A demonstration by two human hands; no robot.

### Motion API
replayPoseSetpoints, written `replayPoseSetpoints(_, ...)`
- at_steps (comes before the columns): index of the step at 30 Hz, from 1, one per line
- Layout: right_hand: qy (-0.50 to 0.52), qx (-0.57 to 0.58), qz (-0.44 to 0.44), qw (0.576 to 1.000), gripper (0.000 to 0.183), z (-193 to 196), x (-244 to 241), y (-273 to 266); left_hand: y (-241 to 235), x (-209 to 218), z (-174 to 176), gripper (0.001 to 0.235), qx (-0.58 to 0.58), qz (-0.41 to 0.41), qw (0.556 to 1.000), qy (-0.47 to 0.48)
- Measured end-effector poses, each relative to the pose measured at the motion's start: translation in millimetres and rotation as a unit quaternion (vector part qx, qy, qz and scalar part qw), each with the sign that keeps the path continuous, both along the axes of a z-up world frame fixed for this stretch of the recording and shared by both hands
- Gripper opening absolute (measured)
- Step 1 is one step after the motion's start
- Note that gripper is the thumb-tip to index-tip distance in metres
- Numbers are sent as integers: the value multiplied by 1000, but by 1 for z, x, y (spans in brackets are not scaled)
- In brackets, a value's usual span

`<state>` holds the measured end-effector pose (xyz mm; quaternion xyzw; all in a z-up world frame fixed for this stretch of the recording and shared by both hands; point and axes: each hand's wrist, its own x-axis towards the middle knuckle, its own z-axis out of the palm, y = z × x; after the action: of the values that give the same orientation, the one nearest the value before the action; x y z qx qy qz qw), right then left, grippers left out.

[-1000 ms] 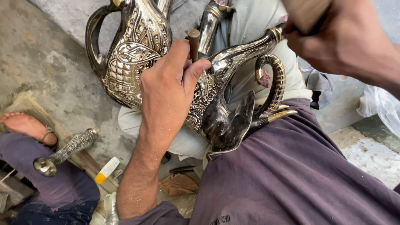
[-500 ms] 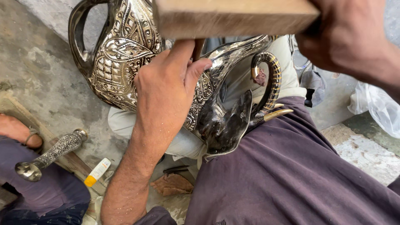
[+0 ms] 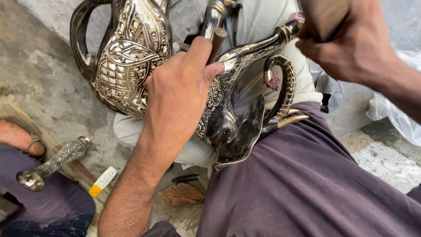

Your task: The person uses a small metal chisel and a wooden mallet to engrave intricate patterns onto a silver-colored metal vessel. They repeatedly tap the chisel into the surface to create detailed designs on the body and handle of the object.

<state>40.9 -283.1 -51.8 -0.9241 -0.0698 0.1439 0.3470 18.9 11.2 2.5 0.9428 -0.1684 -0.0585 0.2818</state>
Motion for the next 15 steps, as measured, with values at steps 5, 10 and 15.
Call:
replayPoseSetpoints(5, -83, -12, 50, 995, 18, -3, -6, -8, 1, 0, 3, 31, -21, 0, 999, 40)
replayPoseSetpoints(10, -27, 33, 24, 999, 35, -6, -9, -12, -2, 2, 3, 33, 19, -2, 999, 33)
replayPoseSetpoints(15, -160, -7, 101, 982, 21, -14, -11, -12, -1, 2, 3, 30, 12, -37, 999, 25)
